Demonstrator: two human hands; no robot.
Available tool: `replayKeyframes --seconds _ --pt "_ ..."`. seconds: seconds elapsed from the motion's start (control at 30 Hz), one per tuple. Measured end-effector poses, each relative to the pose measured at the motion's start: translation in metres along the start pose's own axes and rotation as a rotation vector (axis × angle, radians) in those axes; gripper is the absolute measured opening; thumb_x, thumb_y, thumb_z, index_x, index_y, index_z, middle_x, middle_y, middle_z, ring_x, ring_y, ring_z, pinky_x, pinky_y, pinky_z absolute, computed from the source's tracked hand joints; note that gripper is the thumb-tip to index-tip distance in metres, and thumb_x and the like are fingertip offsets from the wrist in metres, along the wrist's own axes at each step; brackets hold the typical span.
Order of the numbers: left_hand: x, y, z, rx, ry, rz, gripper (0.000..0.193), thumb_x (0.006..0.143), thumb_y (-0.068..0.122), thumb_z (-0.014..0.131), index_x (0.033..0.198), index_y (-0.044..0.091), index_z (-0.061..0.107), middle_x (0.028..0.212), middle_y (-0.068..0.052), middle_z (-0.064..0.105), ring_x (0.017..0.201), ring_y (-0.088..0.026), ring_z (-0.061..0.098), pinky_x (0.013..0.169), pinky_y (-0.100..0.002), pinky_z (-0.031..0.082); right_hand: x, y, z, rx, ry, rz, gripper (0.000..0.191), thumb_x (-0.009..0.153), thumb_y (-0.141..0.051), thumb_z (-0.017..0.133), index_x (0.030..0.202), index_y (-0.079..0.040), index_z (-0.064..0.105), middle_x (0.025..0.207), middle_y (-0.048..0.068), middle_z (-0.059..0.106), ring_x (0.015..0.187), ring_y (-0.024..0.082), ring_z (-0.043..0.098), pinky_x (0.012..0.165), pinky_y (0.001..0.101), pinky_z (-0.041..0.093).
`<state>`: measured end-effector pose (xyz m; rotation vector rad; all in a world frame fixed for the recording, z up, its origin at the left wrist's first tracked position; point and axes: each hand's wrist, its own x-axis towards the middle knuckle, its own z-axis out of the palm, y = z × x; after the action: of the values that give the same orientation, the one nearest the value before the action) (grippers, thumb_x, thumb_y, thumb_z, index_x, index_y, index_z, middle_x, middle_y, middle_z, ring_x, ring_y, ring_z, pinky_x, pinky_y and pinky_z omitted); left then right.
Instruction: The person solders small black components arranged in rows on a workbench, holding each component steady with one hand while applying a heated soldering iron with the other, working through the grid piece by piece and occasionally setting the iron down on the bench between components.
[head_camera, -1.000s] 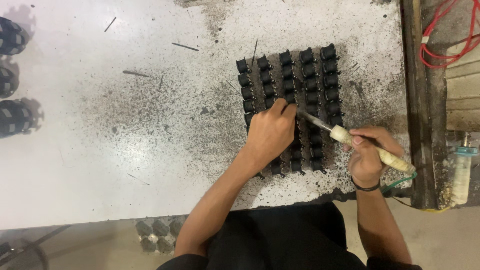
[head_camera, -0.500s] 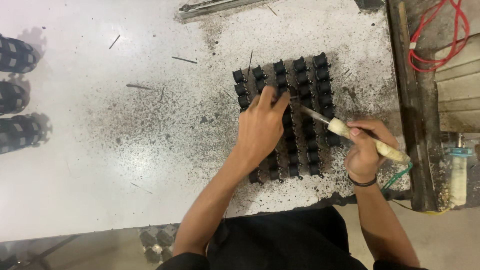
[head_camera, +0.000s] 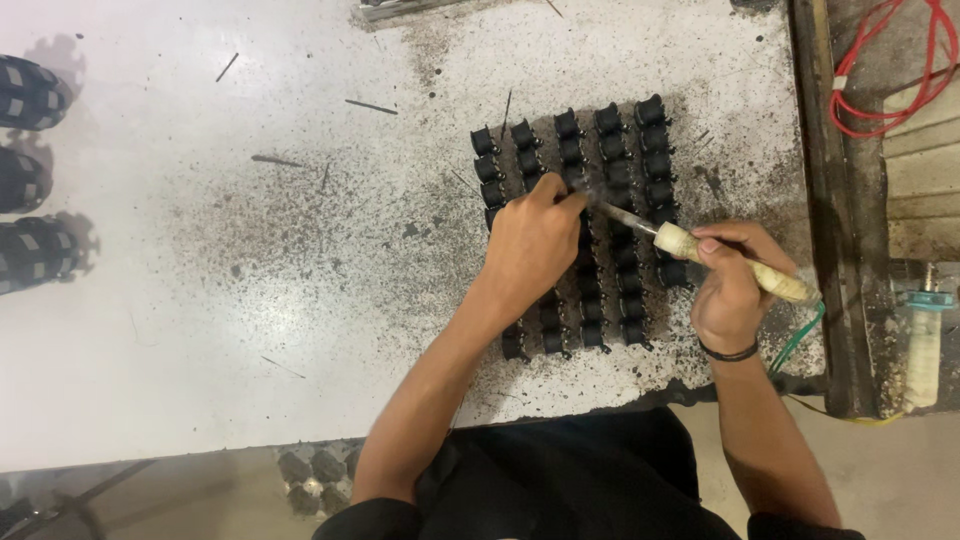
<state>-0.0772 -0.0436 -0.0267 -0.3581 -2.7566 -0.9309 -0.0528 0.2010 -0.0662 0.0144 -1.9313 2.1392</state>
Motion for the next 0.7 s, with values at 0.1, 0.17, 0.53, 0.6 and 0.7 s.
replayKeyframes --seconds 0.1,0.17,0.53,0.6,0.7 --pt "0.0008 0.0021 0.0006 0.014 0.021 0.031 0.019 0.085 0.003 0.064 0.101 0.004 0.074 0.097 -0.014 0.062 0.072 -0.035 0.072 0.063 -0.044 0.06 0.0009 -0.0003 0.0015 0.042 0.01 -0.007 0.013 0.091 0.001 0.058 0.097 0.008 0.067 0.094 0.014 0.069 0.086 0.016 0.062 0.085 0.0252 0.05" --pt "0.0006 0.0049 0.0008 0.043 0.007 0.014 0.019 0.086 0.001 0.063 0.103 0.003 0.073 0.096 -0.015 0.061 0.073 -0.035 0.072 0.062 -0.045 0.06 0.0005 -0.0014 0.003 0.058 0.019 -0.007 0.011 0.094 0.002 0.059 0.095 0.011 0.066 0.095 0.015 0.069 0.087 0.017 0.061 0.086 0.0258 0.05" --pt "0.0004 0.0069 0.0016 0.009 0.012 0.003 0.019 0.084 0.004 0.066 0.101 0.002 0.074 0.097 -0.014 0.062 0.064 -0.032 0.07 0.056 -0.042 0.058 0.0017 0.0014 -0.0001 0.083 0.022 -0.05 0.011 0.095 0.002 0.059 0.097 0.009 0.068 0.092 0.014 0.068 0.077 0.017 0.061 0.075 0.0283 0.053" --pt "-0.0014 0.0066 0.0021 -0.011 0.021 -0.006 0.018 0.084 0.006 0.067 0.1 0.002 0.075 0.097 -0.013 0.063 0.062 -0.031 0.07 0.055 -0.041 0.058 0.0016 0.0038 -0.0019 0.066 0.011 -0.087 0.011 0.097 0.003 0.06 0.098 0.01 0.068 0.092 0.014 0.069 0.078 0.016 0.06 0.077 0.0251 0.05" --pt "-0.0034 0.0057 0.0015 0.001 0.032 -0.033 0.015 0.086 0.005 0.068 0.099 0.005 0.076 0.097 -0.01 0.065 0.061 -0.031 0.069 0.056 -0.042 0.058 0.001 0.0047 -0.003 0.074 0.015 -0.108 0.011 0.097 0.002 0.059 0.1 0.007 0.068 0.095 0.013 0.07 0.083 0.016 0.063 0.083 0.0254 0.052"
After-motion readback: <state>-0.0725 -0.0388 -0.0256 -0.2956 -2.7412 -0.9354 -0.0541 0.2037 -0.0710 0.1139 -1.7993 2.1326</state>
